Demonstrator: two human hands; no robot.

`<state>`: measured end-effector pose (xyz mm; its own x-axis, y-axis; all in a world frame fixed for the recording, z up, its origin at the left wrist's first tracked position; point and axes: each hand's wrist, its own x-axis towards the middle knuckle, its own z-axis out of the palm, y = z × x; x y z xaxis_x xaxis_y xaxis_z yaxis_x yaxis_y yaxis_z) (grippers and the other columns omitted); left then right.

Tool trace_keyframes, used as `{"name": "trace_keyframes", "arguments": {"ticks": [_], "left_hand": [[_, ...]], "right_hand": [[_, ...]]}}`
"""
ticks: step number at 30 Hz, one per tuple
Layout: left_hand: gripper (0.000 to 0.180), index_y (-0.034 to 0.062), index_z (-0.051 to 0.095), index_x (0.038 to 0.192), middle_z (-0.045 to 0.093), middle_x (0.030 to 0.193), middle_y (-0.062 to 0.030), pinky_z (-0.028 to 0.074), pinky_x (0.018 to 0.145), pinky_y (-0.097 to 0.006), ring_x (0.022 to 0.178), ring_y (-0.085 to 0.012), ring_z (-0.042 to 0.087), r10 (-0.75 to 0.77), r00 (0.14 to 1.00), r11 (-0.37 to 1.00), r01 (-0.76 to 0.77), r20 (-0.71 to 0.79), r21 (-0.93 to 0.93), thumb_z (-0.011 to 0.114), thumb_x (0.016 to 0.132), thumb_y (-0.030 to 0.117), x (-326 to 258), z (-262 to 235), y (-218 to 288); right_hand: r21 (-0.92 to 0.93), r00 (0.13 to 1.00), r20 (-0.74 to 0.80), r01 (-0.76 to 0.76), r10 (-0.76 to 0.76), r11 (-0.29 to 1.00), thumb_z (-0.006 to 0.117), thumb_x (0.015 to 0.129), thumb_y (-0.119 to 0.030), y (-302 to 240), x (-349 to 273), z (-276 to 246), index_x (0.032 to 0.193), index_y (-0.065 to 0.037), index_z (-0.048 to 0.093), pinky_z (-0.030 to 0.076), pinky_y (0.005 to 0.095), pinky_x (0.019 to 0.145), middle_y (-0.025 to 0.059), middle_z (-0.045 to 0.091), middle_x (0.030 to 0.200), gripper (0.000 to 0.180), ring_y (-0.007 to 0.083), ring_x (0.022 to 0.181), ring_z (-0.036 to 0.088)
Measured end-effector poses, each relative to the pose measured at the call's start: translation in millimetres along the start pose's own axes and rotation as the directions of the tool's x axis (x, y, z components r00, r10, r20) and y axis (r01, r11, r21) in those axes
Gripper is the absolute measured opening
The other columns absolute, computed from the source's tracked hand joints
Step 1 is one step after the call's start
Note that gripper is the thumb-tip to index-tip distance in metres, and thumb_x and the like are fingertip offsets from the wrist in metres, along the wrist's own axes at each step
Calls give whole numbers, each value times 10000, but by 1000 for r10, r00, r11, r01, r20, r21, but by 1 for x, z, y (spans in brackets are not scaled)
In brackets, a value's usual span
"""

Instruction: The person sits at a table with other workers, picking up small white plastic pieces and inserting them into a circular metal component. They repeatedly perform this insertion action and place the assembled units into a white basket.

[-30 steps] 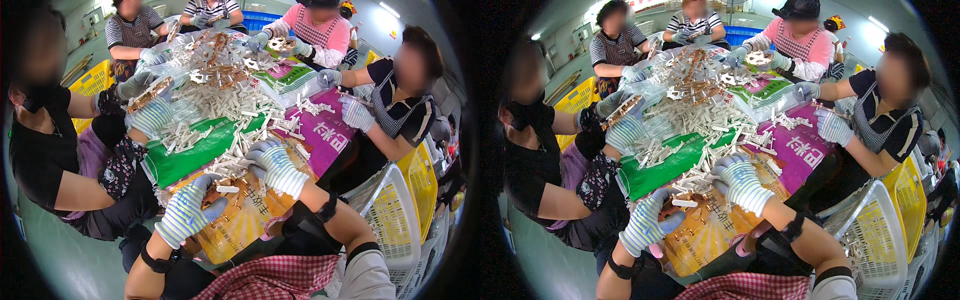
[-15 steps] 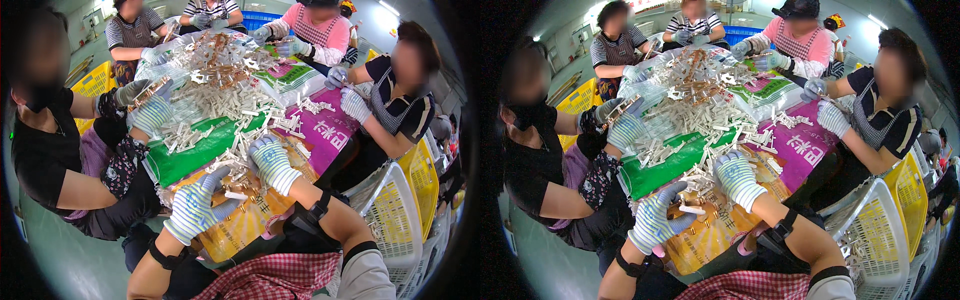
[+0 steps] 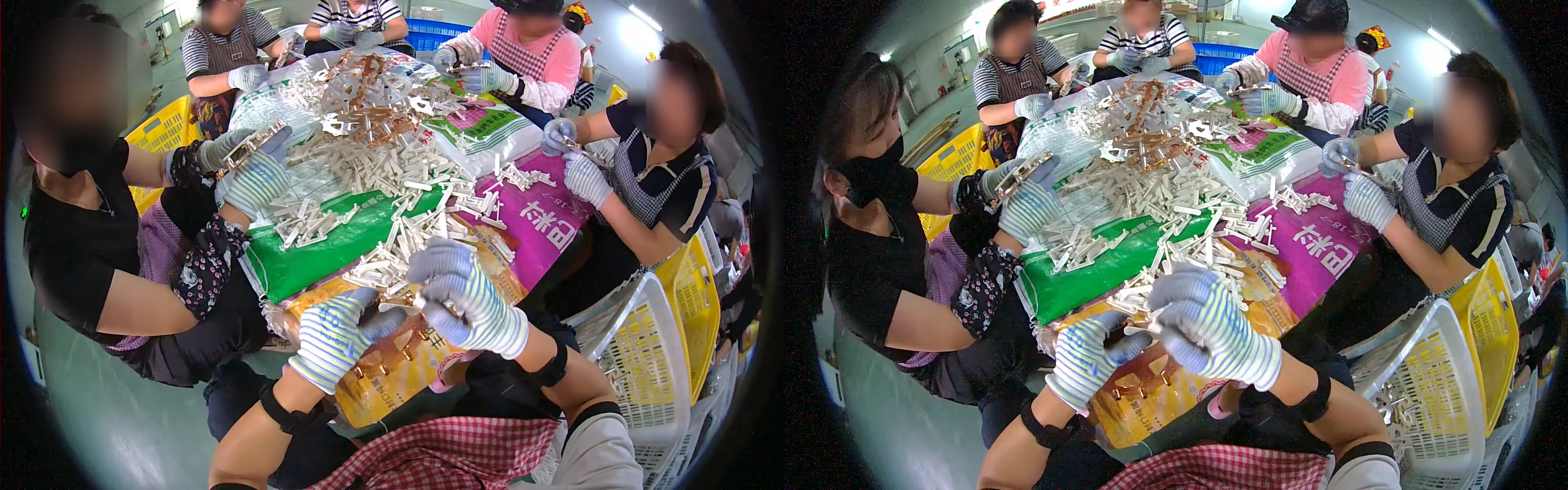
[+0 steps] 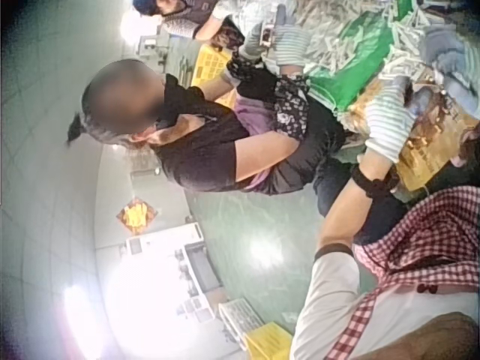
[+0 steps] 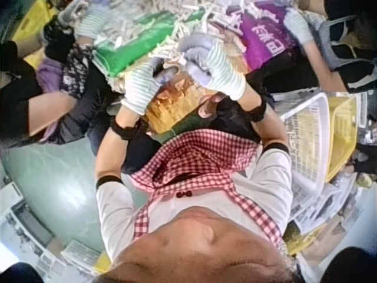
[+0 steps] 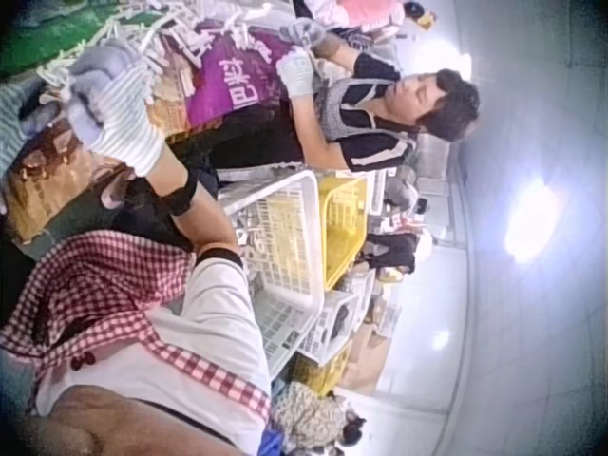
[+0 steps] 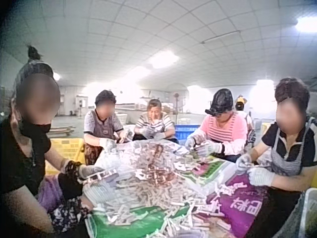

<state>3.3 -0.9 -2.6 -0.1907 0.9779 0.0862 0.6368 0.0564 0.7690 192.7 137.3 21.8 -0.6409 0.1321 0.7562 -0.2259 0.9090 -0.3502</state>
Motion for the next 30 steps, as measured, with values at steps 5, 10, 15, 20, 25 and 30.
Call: {"name": "trace_keyframes", "arguments": {"ticks": [5,10,15,20,25,30], "left_hand": [[474,-18,614,1259,694,1034,-93,546,836,-315,900,-165,658,-178,976,778,215,122,-590,765,894,245,5,-6,1],[463,-31,602,1286,663,1087,-58,502,865,-261,939,-93,590,-147,970,765,236,193,-599,746,897,175,6,-20,-4],[408,-23,608,1308,682,1135,-67,506,906,-274,1009,-125,624,-104,985,817,163,137,-553,679,922,89,3,-19,2],[422,-39,583,1347,677,1188,-117,509,951,-311,1094,-178,636,99,994,897,-73,38,-436,624,933,36,-4,-17,13],[447,-23,586,1324,674,1198,-182,524,952,-367,1087,-288,673,191,981,941,-176,24,-288,641,893,79,-2,-19,13],[500,-13,592,1290,676,1169,-200,534,924,-389,1048,-335,686,231,972,948,-217,36,-234,706,847,188,-1,-21,23]], "right_hand": [[-27,992,117,-32,35,999,699,865,-163,4,-2,9,992,-80,619,426,530,1036,118,617,1177,171,359,1146,576],[-86,981,164,-86,99,993,706,865,-232,11,-6,6,1045,-98,654,406,529,1046,121,591,1220,230,369,1204,541],[-109,981,178,-58,77,992,690,878,-273,1,3,7,1005,-115,669,399,534,1063,116,588,1251,204,370,1224,537],[-162,988,148,-30,55,986,677,883,-300,-12,10,8,959,-130,667,389,547,1076,113,589,1259,186,357,1245,528],[-156,981,181,-37,65,987,672,869,-288,-10,9,10,940,-121,670,397,548,1060,119,589,1254,181,366,1210,541],[-102,979,158,-110,126,989,686,851,-268,-8,2,14,956,-104,681,407,547,1038,132,589,1253,195,386,1198,535]]}}
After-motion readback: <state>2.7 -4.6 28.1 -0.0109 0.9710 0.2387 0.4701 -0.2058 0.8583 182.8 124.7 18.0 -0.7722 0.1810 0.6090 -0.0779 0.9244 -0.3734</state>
